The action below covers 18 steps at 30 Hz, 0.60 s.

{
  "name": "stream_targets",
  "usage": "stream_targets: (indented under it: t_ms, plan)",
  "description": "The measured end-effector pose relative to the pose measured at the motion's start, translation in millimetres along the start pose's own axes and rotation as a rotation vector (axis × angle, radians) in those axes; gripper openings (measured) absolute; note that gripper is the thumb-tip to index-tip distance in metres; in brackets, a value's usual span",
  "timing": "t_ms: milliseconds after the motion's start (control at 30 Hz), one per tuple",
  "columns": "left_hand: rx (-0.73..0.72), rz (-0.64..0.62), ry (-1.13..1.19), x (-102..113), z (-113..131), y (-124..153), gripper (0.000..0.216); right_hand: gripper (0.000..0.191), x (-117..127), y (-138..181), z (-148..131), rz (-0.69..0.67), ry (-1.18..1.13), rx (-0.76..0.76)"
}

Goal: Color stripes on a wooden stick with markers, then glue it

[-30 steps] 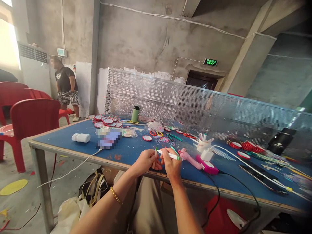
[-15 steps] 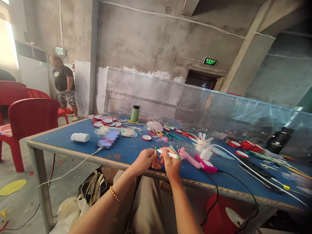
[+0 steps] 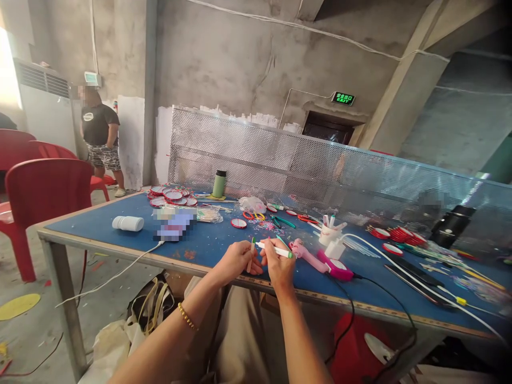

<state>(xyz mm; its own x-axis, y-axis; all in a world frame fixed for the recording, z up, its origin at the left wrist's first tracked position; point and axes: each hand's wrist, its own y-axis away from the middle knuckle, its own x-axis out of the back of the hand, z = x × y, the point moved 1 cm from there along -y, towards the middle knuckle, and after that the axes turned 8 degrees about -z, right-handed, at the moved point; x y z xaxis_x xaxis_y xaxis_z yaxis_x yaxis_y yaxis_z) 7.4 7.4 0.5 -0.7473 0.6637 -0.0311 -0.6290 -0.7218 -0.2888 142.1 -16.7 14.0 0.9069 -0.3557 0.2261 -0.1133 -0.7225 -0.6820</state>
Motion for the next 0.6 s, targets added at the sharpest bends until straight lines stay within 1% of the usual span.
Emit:
stream_targets:
  t_ms: [267, 600]
  plan:
    - [-0.004, -0.005, -0.001, 0.0, -0.4, -0.8, 0.026, 0.036, -0.1, 0.3, 1.3, -0.009, 0.018, 0.000]
    - [-0.004, 0.006, -0.007, 0.5, -1.1, -1.0, 0.028, 0.037, 0.8, 0.0, 1.8, 0.003, 0.012, 0.018]
